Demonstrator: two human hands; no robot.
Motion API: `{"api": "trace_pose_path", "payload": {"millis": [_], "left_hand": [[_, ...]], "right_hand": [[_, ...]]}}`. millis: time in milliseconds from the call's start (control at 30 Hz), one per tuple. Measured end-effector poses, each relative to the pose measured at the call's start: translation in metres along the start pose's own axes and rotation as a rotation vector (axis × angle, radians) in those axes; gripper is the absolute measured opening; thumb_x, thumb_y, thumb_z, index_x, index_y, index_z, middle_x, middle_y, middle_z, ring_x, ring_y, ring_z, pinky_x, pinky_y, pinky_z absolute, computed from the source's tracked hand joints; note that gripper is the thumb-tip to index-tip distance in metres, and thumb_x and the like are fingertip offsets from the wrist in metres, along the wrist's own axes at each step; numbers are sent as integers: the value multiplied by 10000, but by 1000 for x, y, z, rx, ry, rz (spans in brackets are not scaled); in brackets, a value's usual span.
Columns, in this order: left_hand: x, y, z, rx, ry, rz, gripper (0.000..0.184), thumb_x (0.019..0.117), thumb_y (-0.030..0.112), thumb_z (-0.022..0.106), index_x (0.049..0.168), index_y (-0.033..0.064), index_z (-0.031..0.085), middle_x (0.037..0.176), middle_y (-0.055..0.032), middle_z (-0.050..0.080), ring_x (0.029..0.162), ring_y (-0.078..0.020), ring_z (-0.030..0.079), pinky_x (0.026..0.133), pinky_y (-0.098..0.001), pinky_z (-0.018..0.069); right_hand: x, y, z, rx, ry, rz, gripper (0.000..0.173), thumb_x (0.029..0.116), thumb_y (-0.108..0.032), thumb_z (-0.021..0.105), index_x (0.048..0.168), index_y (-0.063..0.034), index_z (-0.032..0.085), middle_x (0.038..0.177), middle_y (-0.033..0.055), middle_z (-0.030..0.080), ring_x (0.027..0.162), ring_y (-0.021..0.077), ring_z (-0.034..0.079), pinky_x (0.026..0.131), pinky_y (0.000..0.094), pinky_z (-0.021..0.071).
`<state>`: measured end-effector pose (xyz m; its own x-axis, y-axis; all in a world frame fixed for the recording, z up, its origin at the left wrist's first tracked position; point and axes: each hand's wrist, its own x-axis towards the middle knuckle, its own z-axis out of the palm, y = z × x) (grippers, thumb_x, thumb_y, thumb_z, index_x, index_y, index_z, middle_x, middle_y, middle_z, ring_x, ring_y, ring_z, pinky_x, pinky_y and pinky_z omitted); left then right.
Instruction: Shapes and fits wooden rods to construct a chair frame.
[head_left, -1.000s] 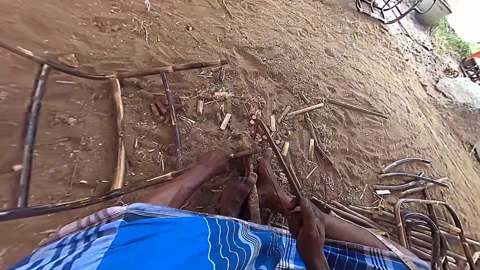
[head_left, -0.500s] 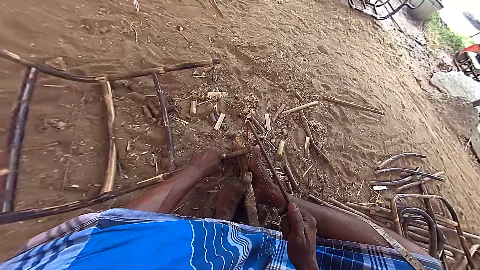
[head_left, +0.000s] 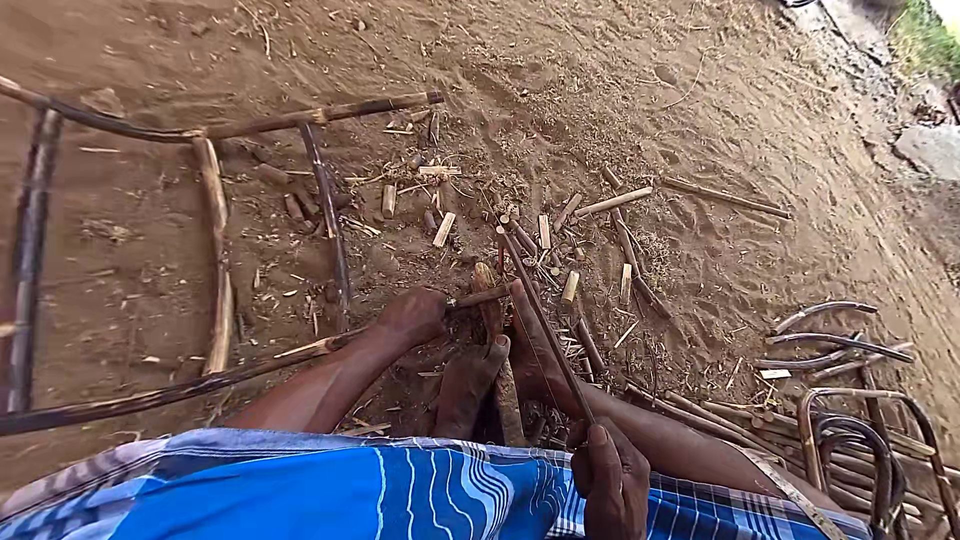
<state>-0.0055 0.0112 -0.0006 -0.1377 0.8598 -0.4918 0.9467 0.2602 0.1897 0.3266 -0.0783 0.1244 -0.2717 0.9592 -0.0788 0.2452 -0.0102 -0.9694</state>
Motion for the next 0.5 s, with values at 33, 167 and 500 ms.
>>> {"api": "trace_pose_path", "payload": {"millis": [33, 167, 500], "left_hand": [[0, 0, 0, 0, -1, -2, 230, 938, 303, 671, 881, 81, 697, 885, -155, 711, 881, -377, 716, 730, -617, 568], [2, -1, 2, 3, 4, -1, 215, 940, 298, 670, 884, 92, 693, 879, -151, 708, 869, -376, 715, 719, -612, 568], [4, 2, 5, -1, 19, 55, 179, 933, 260, 699, 898, 85, 703, 882, -155, 706, 880, -381, 711, 730, -620, 565]], "right_hand": [[-1, 0, 0, -7, -4, -2, 566, 1081, -543, 356, 905, -100, 662, 536, -53, 402, 407, 59, 343, 385, 241, 326], [1, -1, -2, 69, -13, 28, 576, 1073, -555, 371, 892, -94, 664, 521, -53, 381, 399, 54, 324, 379, 230, 304], [51, -10, 13, -101, 23, 129, 584, 1062, -568, 309, 825, -137, 624, 501, -10, 406, 374, 111, 358, 358, 305, 352]]}}
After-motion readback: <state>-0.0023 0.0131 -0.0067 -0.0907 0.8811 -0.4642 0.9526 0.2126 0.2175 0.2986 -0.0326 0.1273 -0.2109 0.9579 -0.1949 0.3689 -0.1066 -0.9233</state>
